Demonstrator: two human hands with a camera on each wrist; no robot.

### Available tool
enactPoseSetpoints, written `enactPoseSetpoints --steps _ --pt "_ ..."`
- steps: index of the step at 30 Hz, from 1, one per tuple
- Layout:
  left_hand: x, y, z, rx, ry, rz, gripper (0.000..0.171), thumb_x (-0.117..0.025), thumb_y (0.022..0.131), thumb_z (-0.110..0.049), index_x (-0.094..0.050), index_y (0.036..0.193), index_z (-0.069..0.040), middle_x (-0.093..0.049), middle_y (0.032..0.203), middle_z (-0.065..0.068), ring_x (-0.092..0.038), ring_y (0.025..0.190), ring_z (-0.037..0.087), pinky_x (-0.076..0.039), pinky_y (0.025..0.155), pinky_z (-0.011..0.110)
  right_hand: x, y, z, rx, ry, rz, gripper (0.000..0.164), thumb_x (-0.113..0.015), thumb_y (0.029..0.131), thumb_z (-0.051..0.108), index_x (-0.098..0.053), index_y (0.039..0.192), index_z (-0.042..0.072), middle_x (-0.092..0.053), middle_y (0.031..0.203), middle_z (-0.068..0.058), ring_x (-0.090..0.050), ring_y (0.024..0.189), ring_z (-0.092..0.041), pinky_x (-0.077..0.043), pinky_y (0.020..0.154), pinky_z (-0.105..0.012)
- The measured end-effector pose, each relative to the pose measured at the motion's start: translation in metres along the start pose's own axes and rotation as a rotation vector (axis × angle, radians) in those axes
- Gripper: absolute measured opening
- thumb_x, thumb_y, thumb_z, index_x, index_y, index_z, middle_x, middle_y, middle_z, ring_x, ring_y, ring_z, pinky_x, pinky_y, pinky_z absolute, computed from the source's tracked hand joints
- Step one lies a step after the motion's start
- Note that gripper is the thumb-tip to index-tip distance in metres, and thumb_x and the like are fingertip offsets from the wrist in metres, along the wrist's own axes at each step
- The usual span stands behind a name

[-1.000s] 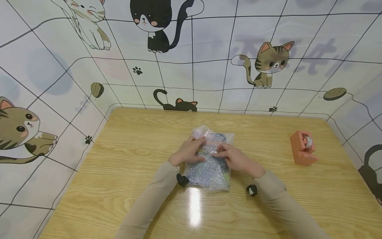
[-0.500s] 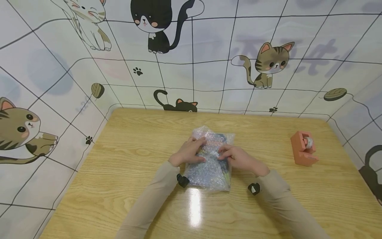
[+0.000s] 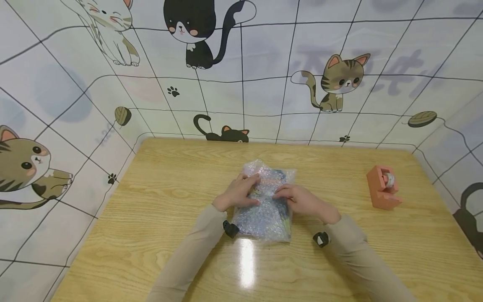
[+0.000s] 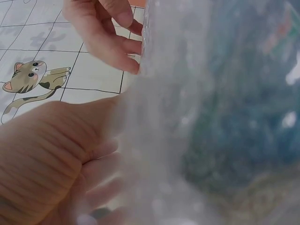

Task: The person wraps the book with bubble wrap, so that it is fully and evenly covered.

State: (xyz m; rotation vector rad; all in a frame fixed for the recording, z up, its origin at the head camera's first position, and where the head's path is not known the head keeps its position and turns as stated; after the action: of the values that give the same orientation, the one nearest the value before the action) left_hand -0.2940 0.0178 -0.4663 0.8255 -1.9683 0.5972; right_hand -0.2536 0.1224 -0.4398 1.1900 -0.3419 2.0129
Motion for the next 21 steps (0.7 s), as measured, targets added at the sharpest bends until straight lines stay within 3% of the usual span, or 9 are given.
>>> enactPoseSetpoints --steps 4,8,21 --pt "-0.0002 -0.0002 -0.0003 -0.004 0.000 -0.002 0.072 -0.074 0.081 -0.030 -0.041 0.140 -0.007 -0.032 0.150 0.008 -0.036 0.118 0.027 -0.038 0.089 0.043 -0.0055 0.0046 0.0028 0.010 -0.100 -0.004 0.044 -0.054 0.078 -0.016 -0.064 0.118 -0.001 -0.059 0.106 -0.015 -0.054 0.084 -0.020 -0.049 0.071 -0.030" --pt "0.0003 -0.0003 -0.0011 -0.009 -0.003 -0.002 0.072 -0.074 0.081 -0.030 -0.041 0.140 -0.007 -0.031 0.150 0.009 -0.036 0.118 0.027 -0.039 0.088 0.043 -0.0088 0.0080 0.0048 0.012 -0.152 -0.027 0.047 -0.052 0.074 -0.019 -0.066 0.115 0.000 -0.056 0.100 -0.013 -0.049 0.083 -0.019 -0.047 0.071 -0.031" --pt "-0.0005 0.0000 0.0003 -0.016 0.006 -0.006 0.072 -0.074 0.080 -0.031 -0.042 0.139 -0.007 -0.030 0.151 0.008 -0.036 0.118 0.026 -0.039 0.089 0.042 -0.0110 0.0080 0.0002 -0.014 -0.112 -0.009 0.044 -0.052 0.074 -0.020 -0.068 0.110 -0.001 -0.056 0.100 -0.013 -0.051 0.085 -0.020 -0.048 0.071 -0.030"
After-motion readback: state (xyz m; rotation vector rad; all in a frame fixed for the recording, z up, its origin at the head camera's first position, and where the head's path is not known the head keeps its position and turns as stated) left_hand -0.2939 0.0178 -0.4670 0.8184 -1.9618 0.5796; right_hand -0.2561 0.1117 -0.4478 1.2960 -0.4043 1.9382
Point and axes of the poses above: each hand's wrist, its own y-axis towards the middle knuckle, its own x-axis out of the back of the hand, z = x × y, the point moved 10 cm from there along y, towards the middle knuckle
